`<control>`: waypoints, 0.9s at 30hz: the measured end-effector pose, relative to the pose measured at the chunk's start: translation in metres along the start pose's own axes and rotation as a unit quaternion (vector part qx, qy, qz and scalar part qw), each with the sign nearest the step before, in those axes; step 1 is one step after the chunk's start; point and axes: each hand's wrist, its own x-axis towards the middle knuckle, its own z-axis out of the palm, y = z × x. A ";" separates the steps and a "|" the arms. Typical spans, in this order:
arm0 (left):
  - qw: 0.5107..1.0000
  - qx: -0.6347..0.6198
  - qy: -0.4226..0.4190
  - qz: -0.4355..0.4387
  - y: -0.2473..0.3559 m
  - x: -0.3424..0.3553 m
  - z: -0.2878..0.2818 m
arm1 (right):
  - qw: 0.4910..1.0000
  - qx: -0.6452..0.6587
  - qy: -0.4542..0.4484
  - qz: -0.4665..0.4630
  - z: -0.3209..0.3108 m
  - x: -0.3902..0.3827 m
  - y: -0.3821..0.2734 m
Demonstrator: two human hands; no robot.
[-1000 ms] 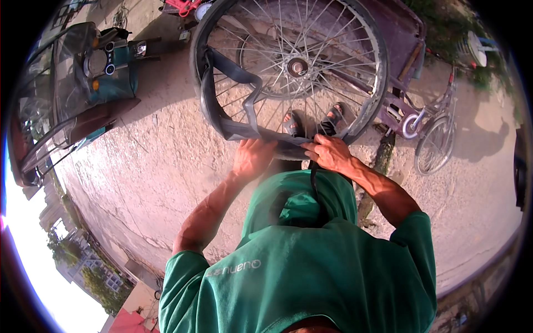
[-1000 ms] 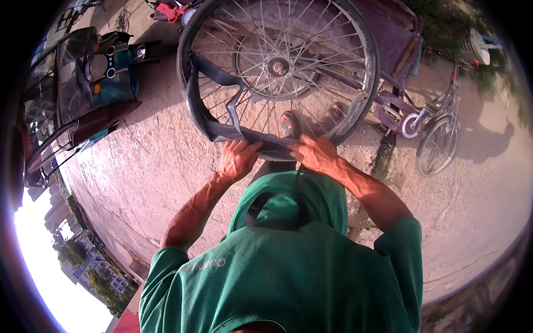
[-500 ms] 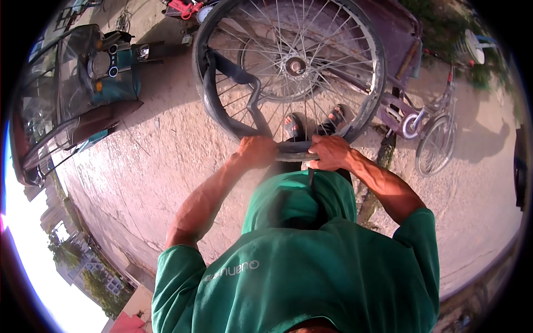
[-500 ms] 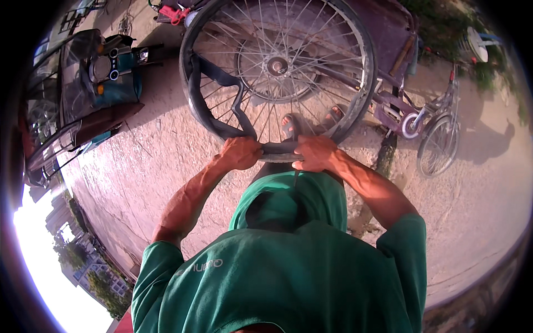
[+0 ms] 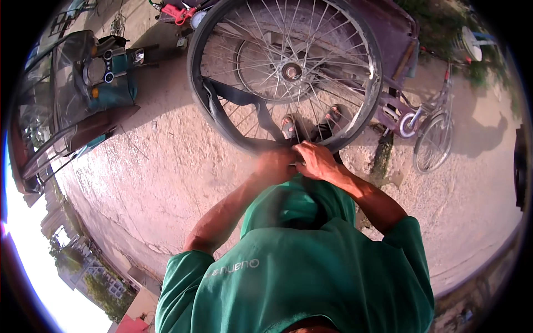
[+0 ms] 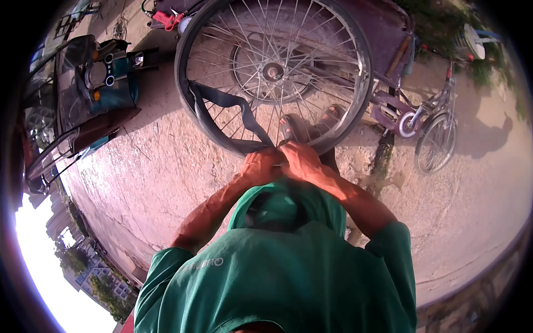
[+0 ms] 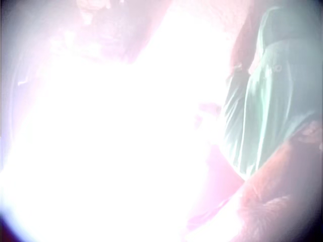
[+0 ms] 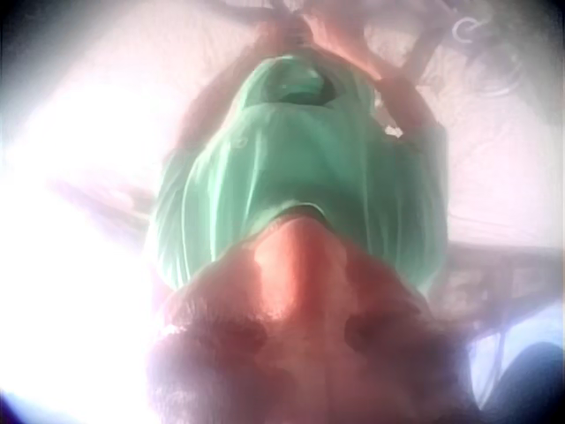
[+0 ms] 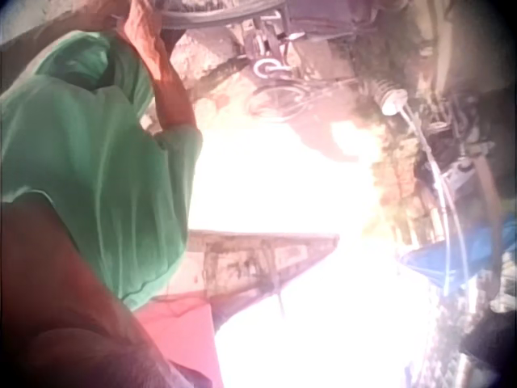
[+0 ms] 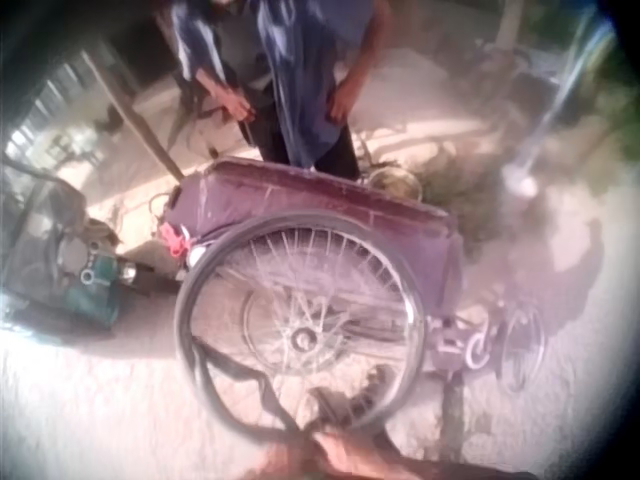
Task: The person works on a bicycle wheel by hand, tucking a black rubber inner tube into the tire rim while another person stands nearby and points.
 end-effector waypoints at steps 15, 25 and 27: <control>0.949 -0.029 0.059 -0.307 0.020 -0.030 -0.048 | 0.999 0.013 0.000 0.040 -0.013 0.005 0.005; 0.964 0.033 0.035 -0.260 -0.008 -0.050 -0.060 | 0.997 0.014 0.064 -0.052 0.005 0.033 -0.023; 0.977 0.047 0.064 -0.198 -0.004 -0.046 -0.070 | 0.984 -0.006 0.104 -0.144 0.007 0.037 -0.028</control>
